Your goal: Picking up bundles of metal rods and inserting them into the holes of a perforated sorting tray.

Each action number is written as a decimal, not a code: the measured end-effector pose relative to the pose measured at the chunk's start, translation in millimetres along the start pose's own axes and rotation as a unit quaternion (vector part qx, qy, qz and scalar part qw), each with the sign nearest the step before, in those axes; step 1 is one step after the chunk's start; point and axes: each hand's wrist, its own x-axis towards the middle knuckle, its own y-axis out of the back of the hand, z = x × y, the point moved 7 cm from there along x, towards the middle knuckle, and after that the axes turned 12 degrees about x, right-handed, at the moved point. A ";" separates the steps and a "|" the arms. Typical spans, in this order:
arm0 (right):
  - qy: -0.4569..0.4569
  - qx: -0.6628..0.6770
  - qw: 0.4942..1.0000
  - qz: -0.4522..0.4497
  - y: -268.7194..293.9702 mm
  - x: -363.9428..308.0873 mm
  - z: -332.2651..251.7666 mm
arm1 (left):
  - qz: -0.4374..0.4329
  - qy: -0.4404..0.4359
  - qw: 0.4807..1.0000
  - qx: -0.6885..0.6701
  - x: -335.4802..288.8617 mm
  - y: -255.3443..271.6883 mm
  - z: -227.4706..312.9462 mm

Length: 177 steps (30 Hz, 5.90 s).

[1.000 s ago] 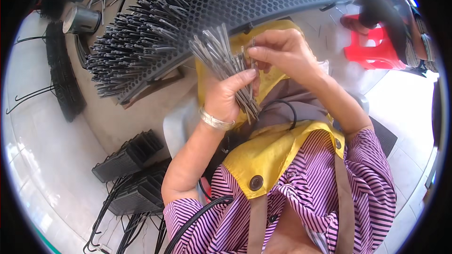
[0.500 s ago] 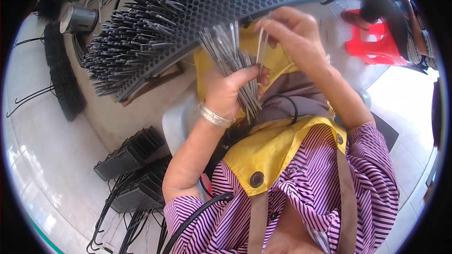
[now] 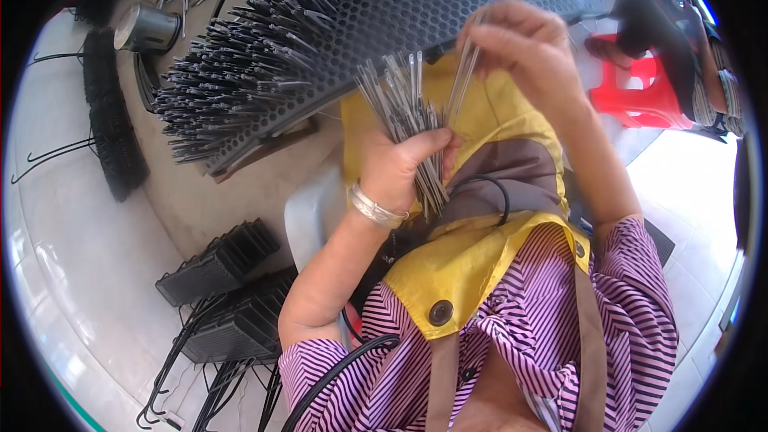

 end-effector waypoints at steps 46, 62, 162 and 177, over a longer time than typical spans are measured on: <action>0.590 -0.387 0.708 -0.037 -87.6 23.7 -67.9 | -0.029 0.008 0.999 -0.031 1.9 -2.1 -1.6; -0.015 0.056 0.995 0.075 -4.9 2.0 7.7 | -0.030 -0.020 0.998 0.042 3.1 -6.3 3.5; 0.144 0.117 0.983 0.009 -10.7 84.5 -22.7 | -0.037 0.006 0.997 -0.068 5.6 2.6 -0.6; 0.271 -0.065 0.955 -0.104 -51.0 70.8 -47.8 | -0.038 0.017 0.995 -0.087 4.6 4.1 -3.0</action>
